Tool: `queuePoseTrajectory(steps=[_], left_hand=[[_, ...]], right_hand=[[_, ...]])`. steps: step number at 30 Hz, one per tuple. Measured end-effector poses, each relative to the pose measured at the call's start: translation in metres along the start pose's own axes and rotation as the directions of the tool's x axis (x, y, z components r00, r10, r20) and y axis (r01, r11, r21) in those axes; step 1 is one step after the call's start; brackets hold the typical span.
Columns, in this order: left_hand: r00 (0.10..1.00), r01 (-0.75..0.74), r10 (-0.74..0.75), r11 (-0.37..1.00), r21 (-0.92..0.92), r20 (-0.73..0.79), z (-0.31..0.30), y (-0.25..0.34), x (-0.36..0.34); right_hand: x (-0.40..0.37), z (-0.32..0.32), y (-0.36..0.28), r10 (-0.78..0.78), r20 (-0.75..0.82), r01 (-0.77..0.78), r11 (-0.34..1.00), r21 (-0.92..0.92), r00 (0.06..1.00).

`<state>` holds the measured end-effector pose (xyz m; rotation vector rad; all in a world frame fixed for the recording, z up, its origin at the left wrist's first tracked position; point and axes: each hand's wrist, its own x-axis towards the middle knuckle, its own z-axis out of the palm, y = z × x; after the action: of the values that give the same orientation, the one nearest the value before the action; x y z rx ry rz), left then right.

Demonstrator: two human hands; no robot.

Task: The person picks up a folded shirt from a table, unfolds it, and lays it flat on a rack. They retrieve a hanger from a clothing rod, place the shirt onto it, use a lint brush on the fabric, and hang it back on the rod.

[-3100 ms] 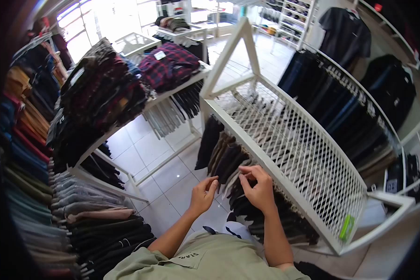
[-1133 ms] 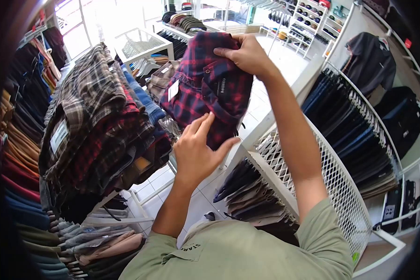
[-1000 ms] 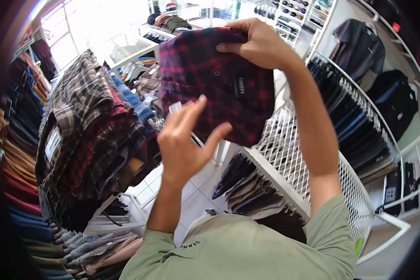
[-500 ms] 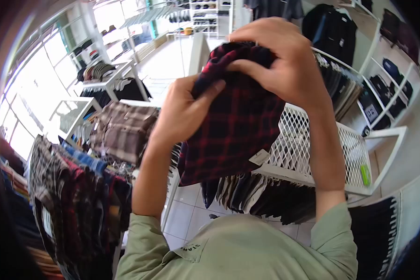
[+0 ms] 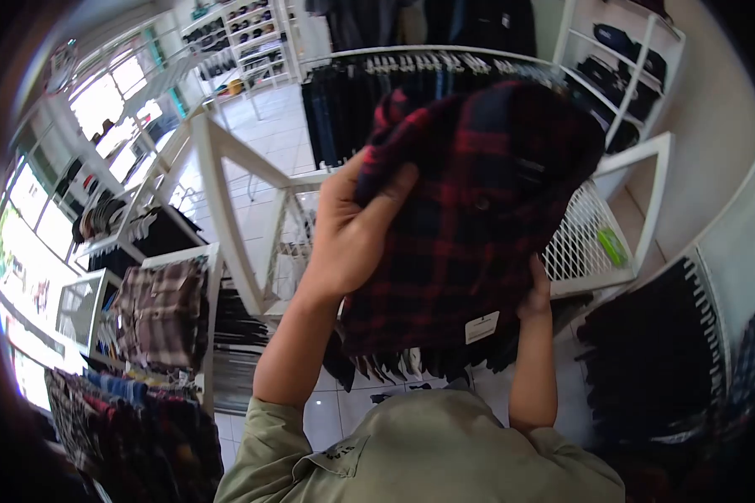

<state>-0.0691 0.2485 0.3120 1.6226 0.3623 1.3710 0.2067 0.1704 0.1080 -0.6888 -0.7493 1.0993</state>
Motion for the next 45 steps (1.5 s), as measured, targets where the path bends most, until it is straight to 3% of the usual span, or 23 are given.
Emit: queuePoseTrajectory(steps=[6, 8, 10, 12, 14, 16, 17, 18, 19, 20, 21, 26, 28, 29, 30, 32, 36, 37, 40, 45], left_hand=[[0.987, 0.118, -0.142, 0.961, -0.249, -0.08, 0.029, -0.059, 0.009], [0.965, 0.2, -0.232, 0.953, -0.229, -0.122, 0.039, -0.078, 0.011], [0.944, 0.238, -0.287, 0.934, -0.266, -0.163, 0.053, -0.088, 0.016], [0.854, 0.365, -0.454, 0.87, -0.332, -0.253, 0.055, -0.108, 0.018], [0.821, 0.382, -0.484, 0.86, -0.338, -0.303, 0.06, -0.119, 0.024], [0.789, 0.437, -0.534, 0.836, -0.333, -0.306, 0.048, -0.159, 0.023], [0.835, 0.411, -0.434, 0.901, -0.142, -0.338, 0.045, -0.182, 0.02], [0.826, 0.41, -0.436, 0.9, -0.149, -0.358, 0.043, -0.197, 0.013], [0.832, 0.503, -0.428, 0.85, 0.155, -0.353, 0.041, -0.208, 0.006], [0.836, 0.546, -0.425, 0.713, 0.44, -0.348, 0.036, -0.223, -0.001], [0.868, 0.497, -0.394, 0.704, 0.508, -0.303, 0.025, -0.247, -0.015], [0.819, 0.568, -0.287, 0.522, 0.636, -0.496, 0.049, -0.225, -0.048], [0.718, 0.694, -0.486, 0.438, 0.572, -0.499, 0.057, -0.203, -0.046], [0.741, 0.661, -0.465, 0.635, 0.4, -0.485, 0.066, -0.198, -0.045], [0.734, 0.668, -0.47, 0.629, 0.398, -0.491, 0.069, -0.192, -0.046], [0.656, 0.663, -0.657, 0.737, -0.132, -0.371, 0.069, -0.179, -0.036], [0.622, 0.651, -0.743, 0.666, -0.363, -0.248, 0.061, -0.158, -0.026], [0.494, 0.727, -0.821, 0.571, -0.381, -0.288, 0.058, -0.167, -0.024], [0.469, 0.819, -0.855, 0.514, -0.253, -0.219, 0.06, -0.177, -0.014], [0.683, 0.694, -0.728, 0.675, -0.25, -0.068, 0.054, -0.133, 0.038]], right_hand=[[0.004, -0.024, -0.054, -0.015, -0.112, 0.038, 0.977, 0.211, 0.994], [0.017, -0.012, -0.079, -0.108, -0.128, 0.125, 0.983, 0.133, 0.986], [0.03, -0.013, -0.1, -0.103, -0.16, 0.12, 0.988, 0.102, 0.982], [0.043, -0.007, -0.117, -0.218, -0.164, 0.212, 0.976, -0.052, 0.962], [0.068, -0.024, -0.116, -0.241, -0.137, 0.231, 0.969, -0.081, 0.961], [0.097, -0.048, -0.104, -0.229, -0.086, 0.193, 0.932, -0.307, 0.97], [0.107, -0.059, -0.094, -0.116, -0.144, 0.073, 0.96, -0.272, 0.983], [0.119, -0.085, -0.075, -0.043, -0.124, -0.003, 0.937, -0.35, 0.991], [0.124, -0.102, -0.057, 0.045, -0.138, -0.093, 0.925, -0.367, 0.989], [0.122, -0.11, -0.047, 0.129, -0.15, -0.178, 0.905, -0.386, 0.98], [0.116, -0.108, -0.045, 0.158, -0.147, -0.209, 0.87, -0.448, 0.976], [0.101, -0.11, -0.044, 0.194, -0.174, -0.26, 0.783, -0.566, 0.965], [0.104, -0.108, -0.049, 0.248, -0.149, -0.285, 0.728, -0.623, 0.957], [0.104, -0.104, -0.049, 0.253, -0.104, -0.266, 0.781, -0.564, 0.962], [0.102, -0.097, -0.051, 0.25, -0.059, -0.245, 0.83, -0.502, 0.967], [0.094, -0.078, -0.072, 0.254, -0.021, -0.234, 0.854, -0.465, 0.967], [0.092, -0.07, -0.074, 0.3, 0.005, -0.279, 0.891, -0.358, 0.954], [0.094, -0.062, -0.072, 0.312, -0.075, -0.313, 0.848, -0.427, 0.947], [0.102, -0.062, -0.063, 0.382, -0.138, -0.405, 0.832, -0.379, 0.914], [0.131, -0.018, -0.123, 0.218, -0.023, -0.211, 0.907, -0.364, 0.976]])
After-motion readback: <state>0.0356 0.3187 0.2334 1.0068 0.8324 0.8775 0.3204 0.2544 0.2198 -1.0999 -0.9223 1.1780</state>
